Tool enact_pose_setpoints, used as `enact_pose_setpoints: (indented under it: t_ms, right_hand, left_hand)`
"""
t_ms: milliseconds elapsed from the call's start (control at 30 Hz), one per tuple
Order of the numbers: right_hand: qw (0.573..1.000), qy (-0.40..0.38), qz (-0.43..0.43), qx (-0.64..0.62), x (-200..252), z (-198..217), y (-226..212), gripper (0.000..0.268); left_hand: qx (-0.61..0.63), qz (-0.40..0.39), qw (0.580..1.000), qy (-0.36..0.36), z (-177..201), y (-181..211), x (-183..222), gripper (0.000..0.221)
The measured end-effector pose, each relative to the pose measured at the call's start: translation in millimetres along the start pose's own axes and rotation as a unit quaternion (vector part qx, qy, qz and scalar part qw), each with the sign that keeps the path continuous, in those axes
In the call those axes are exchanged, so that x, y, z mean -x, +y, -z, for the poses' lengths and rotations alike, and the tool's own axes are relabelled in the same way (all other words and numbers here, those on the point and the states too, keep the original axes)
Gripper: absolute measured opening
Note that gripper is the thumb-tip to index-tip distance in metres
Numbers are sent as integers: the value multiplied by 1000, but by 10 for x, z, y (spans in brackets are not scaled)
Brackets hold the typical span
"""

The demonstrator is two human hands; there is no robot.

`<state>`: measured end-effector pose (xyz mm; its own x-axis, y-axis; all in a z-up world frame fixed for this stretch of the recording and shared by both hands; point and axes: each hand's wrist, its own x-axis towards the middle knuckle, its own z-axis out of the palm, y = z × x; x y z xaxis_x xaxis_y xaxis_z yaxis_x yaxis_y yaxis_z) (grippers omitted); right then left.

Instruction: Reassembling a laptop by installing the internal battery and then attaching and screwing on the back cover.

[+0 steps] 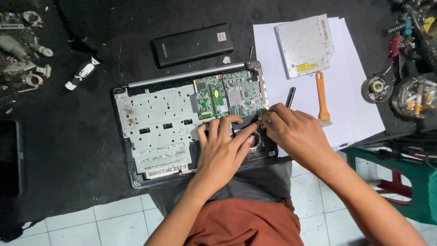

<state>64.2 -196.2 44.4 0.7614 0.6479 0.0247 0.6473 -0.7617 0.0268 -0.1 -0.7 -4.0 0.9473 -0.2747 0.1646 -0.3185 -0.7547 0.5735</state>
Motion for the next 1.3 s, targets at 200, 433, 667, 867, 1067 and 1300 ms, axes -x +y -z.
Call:
enact_pose_setpoints:
  t_ms: [200, 433, 667, 867, 1067, 1300]
  right_hand:
    - [1000, 10, -14, -15, 7, -96, 26, 9]
    - [997, 13, -51, -59, 22, -89, -21, 9]
    - [987, -23, -108, -113, -26, 3, -49, 10]
    - [979, -11, -133, -152, -29, 131, -84, 11]
    - [898, 116, -243, -348, 204, -46, 95, 9]
    - [797, 187, -327, -471, 420, -534, 203, 8]
  left_hand:
    - [3, 8, 1000, -5, 8, 8, 3, 30]
    - [3, 16, 1000, -6, -21, 1, 2, 32]
    - [12, 22, 1000, -7, 18, 25, -27, 28]
    - [25, 32, 999, -3, 46, 51, -27, 27]
    - [78, 45, 996, 17, 114, 81, -39, 23]
    - [106, 61, 992, 16, 110, 102, -69, 25]
